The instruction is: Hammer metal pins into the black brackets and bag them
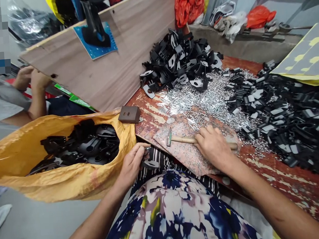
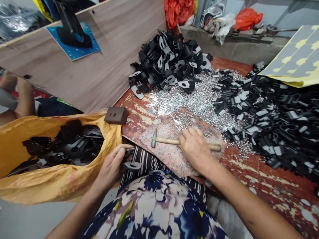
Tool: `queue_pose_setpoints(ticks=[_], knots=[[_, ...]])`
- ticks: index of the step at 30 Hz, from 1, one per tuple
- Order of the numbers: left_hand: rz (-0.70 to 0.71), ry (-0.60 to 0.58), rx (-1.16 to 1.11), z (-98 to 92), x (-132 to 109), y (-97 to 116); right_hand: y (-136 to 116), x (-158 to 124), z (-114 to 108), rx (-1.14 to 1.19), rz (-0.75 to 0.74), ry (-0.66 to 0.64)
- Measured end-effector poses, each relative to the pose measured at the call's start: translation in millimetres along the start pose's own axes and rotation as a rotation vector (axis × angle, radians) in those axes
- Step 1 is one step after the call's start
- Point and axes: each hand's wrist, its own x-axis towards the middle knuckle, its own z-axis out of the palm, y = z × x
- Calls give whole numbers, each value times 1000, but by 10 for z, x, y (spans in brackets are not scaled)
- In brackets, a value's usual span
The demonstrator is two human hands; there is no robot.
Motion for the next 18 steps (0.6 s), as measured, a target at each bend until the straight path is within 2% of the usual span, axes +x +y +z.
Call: queue_pose_setpoints(ticks=[2,4,7,9,12,14,16,18], knots=[[48,-10,16,166,93,-39,27,-123,59,19,-3,-17],[91,3,56,358,206,-95,8,-240,76,100,74,-72],[136,29,129,550,345,-198,-10,-386,-20,264,192,-120],[146,48,155,591,392,-260,-14,-454,-159,378,212,2],[158,81,171,587,402,-313,-73,-504,-355,497,230,305],[167,98,176,582,389,-318,-164,-498,-377,514,232,470],[178,113,177,583,376,-308,-272,-461,-290,478,174,529],[188,124,177,581,368,-301,-363,-413,-150,413,87,436]])
